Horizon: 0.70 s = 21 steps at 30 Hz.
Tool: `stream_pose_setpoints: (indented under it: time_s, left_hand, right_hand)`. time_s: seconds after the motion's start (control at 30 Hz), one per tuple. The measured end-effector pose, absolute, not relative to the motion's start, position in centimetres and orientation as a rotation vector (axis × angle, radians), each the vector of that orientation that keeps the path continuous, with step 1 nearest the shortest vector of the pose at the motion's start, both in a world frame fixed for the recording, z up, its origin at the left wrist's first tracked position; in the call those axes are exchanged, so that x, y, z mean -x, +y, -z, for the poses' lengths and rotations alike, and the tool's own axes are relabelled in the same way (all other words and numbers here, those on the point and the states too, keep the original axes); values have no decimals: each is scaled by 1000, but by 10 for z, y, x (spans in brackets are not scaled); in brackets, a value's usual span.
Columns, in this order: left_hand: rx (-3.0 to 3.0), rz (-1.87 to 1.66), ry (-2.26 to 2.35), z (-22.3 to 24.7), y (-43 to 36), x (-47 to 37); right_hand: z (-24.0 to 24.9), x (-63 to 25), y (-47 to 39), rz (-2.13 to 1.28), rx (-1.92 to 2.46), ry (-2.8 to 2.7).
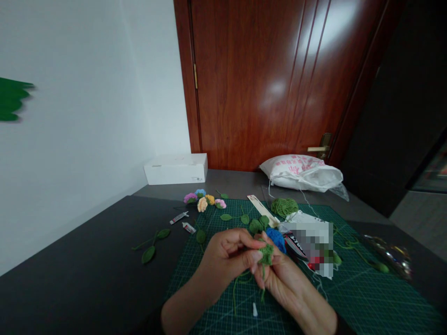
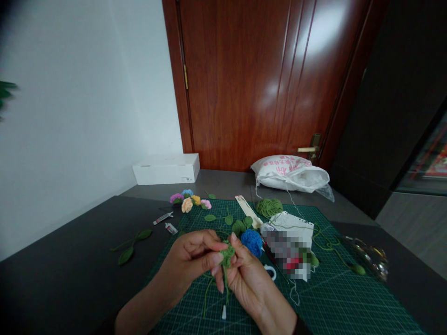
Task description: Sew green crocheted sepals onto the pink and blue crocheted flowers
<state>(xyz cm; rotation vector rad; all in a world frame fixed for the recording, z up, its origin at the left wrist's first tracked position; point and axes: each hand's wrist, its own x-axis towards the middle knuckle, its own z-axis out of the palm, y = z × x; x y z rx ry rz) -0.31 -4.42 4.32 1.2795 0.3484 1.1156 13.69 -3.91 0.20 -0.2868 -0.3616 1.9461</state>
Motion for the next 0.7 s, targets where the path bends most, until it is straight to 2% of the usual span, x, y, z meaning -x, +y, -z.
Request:
stream_pose_setpoints:
  time_s: [0.2,0.7]
  left_hand:
    - [-1235,-1148,372,-45,-43,4]
    - [-1292,-1140,460,-44,-39,4]
  right_hand:
    - [-6,-143,-40,-1711,351,-357]
    - [-5,-147,-38,-1723,405,-394]
